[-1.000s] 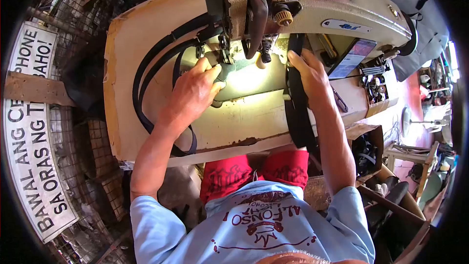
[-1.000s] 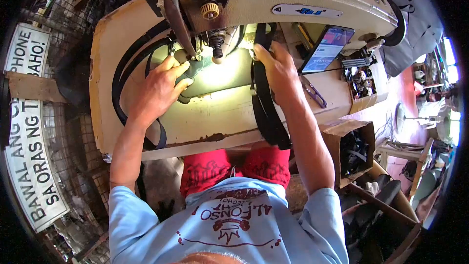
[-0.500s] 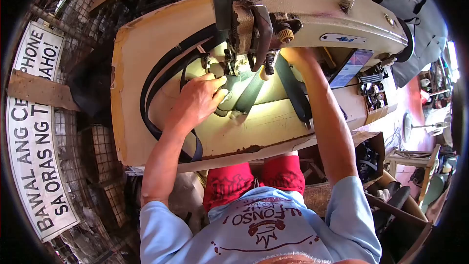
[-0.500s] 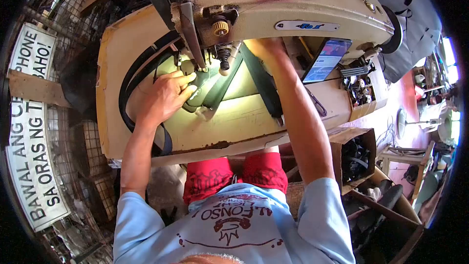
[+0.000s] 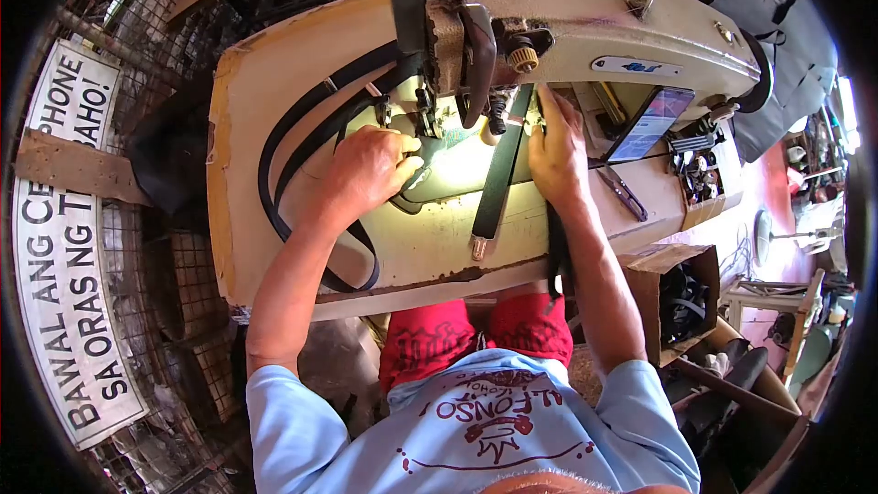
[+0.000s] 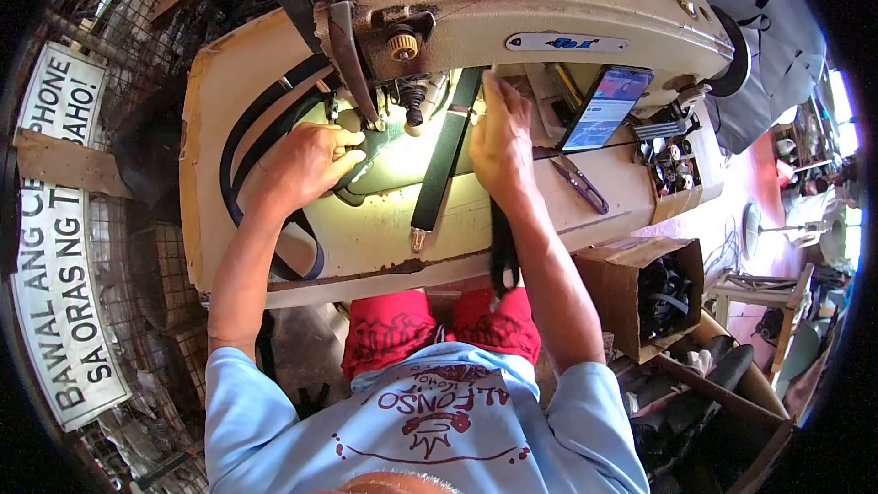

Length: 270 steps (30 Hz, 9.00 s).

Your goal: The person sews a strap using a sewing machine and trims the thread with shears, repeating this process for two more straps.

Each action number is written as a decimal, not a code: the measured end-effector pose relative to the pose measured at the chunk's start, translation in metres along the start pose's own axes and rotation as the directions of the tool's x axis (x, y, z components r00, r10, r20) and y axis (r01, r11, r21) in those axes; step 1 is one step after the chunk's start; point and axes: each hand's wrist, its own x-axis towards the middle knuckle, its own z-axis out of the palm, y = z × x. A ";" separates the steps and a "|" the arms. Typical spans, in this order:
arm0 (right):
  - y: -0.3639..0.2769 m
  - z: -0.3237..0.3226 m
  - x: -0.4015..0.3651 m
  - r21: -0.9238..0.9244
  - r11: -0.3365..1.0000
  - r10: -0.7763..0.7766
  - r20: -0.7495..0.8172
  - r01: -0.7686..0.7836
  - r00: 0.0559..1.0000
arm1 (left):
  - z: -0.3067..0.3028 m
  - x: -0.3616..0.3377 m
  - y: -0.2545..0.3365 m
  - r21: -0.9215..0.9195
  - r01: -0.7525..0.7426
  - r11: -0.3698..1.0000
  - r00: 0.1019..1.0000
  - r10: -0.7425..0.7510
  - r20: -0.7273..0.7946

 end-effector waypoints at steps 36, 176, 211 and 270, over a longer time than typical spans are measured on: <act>0.181 -0.287 0.230 -0.519 0.850 -0.116 -0.020 0.089 0.993 | 0.027 -0.009 -0.004 -0.003 -0.010 1.000 0.987 0.009 -0.160; 0.239 -0.295 0.233 -0.645 0.745 0.231 0.010 -0.170 0.973 | 0.025 0.015 0.003 0.244 -0.029 0.969 0.984 0.071 -0.163; 0.357 -0.292 0.003 -0.706 0.680 -0.102 -0.360 -0.199 0.927 | 0.038 0.014 -0.002 0.301 -0.045 0.953 0.959 0.125 -0.254; -0.088 -0.086 -0.015 -0.047 0.956 -0.246 0.417 0.291 0.875 | 0.031 -0.079 0.040 0.189 -0.351 0.917 0.896 0.387 -0.218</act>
